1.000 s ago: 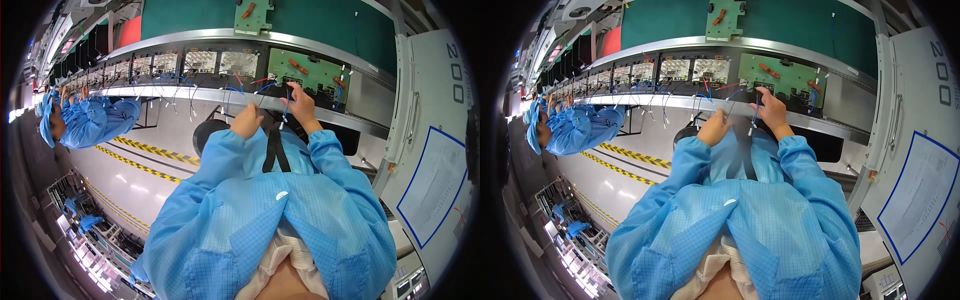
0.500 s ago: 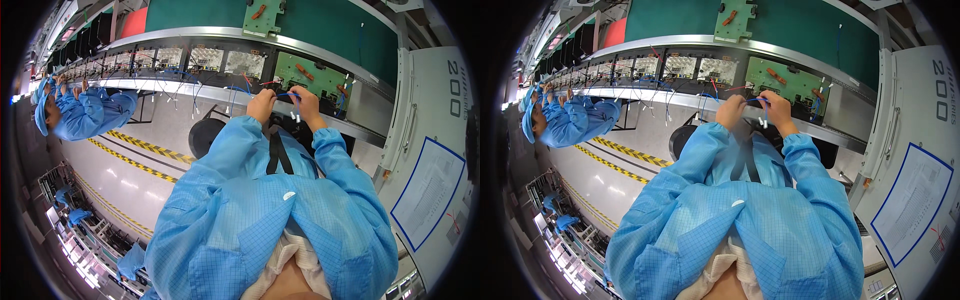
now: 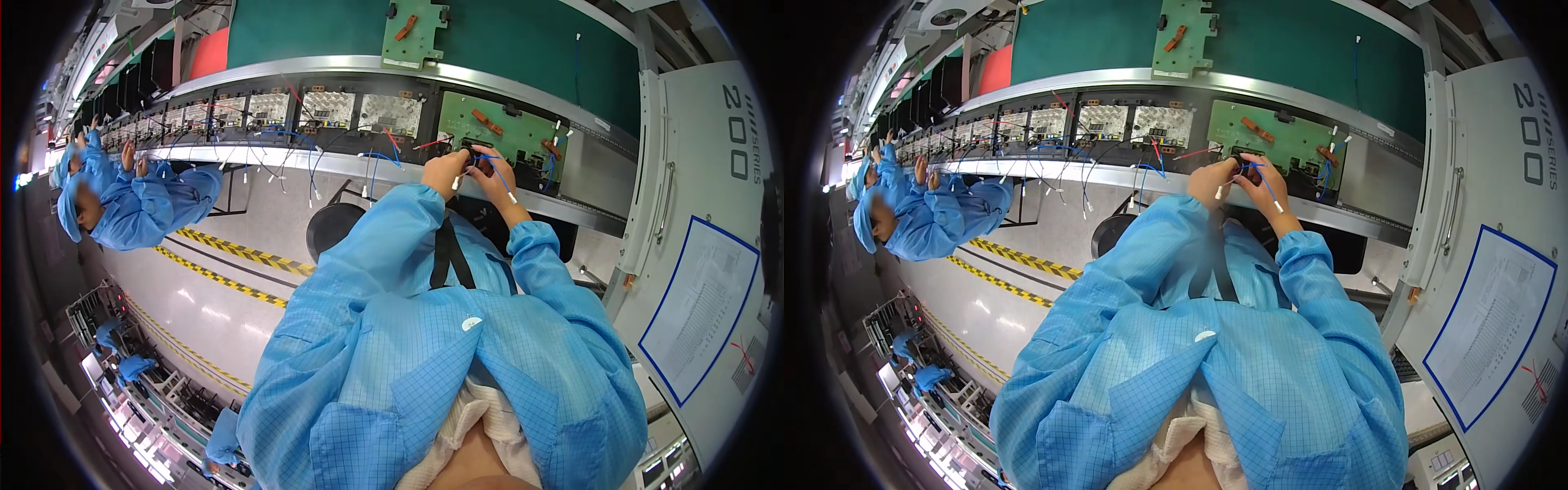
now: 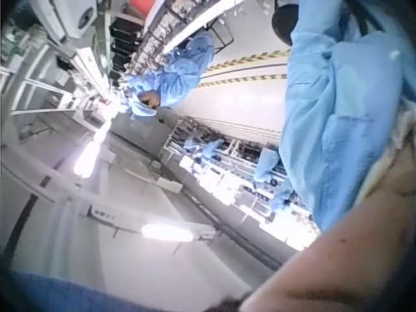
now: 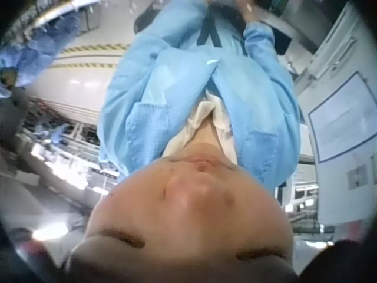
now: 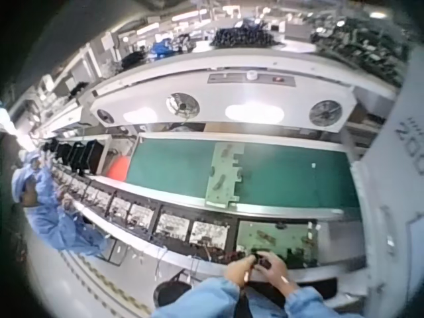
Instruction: Assembling and testing electronic panels by connecting wires and checking digital displays at a workstation.
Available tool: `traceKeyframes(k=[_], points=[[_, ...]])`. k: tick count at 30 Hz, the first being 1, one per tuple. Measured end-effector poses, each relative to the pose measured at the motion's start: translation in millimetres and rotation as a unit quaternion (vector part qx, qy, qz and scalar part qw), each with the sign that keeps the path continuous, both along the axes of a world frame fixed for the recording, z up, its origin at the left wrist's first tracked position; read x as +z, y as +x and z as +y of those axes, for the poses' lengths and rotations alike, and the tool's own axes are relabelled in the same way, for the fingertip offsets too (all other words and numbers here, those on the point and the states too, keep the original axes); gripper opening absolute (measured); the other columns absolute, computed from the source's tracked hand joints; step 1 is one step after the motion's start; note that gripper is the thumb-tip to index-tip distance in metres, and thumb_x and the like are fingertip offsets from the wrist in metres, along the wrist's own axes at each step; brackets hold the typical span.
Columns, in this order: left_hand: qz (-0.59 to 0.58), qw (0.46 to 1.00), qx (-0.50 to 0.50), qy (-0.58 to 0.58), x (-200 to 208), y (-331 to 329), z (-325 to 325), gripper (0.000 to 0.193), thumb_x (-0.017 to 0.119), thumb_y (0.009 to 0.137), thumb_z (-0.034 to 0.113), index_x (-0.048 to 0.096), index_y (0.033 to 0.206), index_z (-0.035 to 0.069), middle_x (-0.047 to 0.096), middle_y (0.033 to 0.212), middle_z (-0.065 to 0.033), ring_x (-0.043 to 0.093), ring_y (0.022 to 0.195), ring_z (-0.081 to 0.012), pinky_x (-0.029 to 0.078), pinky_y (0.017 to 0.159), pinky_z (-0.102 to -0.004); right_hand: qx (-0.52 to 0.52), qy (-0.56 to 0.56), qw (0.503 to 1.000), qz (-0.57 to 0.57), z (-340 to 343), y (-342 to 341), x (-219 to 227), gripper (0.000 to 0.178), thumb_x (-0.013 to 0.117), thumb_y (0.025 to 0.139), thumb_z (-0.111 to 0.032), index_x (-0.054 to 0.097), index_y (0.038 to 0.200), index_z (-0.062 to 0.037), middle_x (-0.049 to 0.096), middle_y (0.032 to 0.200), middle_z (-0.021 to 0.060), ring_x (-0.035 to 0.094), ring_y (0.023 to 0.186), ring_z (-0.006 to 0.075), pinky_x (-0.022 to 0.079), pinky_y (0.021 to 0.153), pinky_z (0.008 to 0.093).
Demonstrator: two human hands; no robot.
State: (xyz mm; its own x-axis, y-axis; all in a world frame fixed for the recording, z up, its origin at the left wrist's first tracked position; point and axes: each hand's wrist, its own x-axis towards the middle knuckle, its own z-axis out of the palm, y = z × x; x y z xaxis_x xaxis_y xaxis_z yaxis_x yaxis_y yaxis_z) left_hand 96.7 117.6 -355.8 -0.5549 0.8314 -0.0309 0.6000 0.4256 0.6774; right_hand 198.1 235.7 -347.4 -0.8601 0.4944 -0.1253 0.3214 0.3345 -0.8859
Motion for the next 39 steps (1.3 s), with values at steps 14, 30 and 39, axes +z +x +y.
traceKeyframes(k=[14,30,39], points=[[-0.128,0.983,0.128,-0.037,14,12,-83,0.020,0.059,0.081,0.017,0.055,0.098,0.008,0.058,0.091,-0.0126,0.058,0.087,-0.0319,0.046,0.072,-0.0395,-0.097,0.132,0.985,0.056,-10,-10,-6,0.010,0.055,0.085,-0.016,0.063,0.087,-0.0092,0.061,0.080,0.0078,0.060,0.068,0.0271,0.046,0.059,0.0309],[-0.619,0.784,0.045,0.007,92,3,-82,0.035,0.045,0.087,0.005,0.049,0.121,0.005,0.063,0.093,-0.0115,0.062,0.082,-0.0146,0.048,0.072,-0.0256,-0.113,0.039,0.992,0.031,-6,-11,-7,0.011,0.056,0.084,-0.016,0.064,0.091,-0.0124,0.062,0.067,0.0021,0.060,0.054,0.0131,0.045,0.051,0.0246],[-0.263,0.951,-0.020,0.162,59,8,-52,0.038,0.067,0.072,-0.002,0.054,0.108,0.004,0.054,0.082,-0.0007,0.053,0.071,-0.0086,0.043,0.061,-0.0218,-0.123,0.009,0.992,0.019,-4,-11,-8,0.014,0.055,0.085,-0.020,0.064,0.094,-0.0144,0.062,0.067,0.0019,0.059,0.054,0.0126,0.045,0.052,0.0250]])
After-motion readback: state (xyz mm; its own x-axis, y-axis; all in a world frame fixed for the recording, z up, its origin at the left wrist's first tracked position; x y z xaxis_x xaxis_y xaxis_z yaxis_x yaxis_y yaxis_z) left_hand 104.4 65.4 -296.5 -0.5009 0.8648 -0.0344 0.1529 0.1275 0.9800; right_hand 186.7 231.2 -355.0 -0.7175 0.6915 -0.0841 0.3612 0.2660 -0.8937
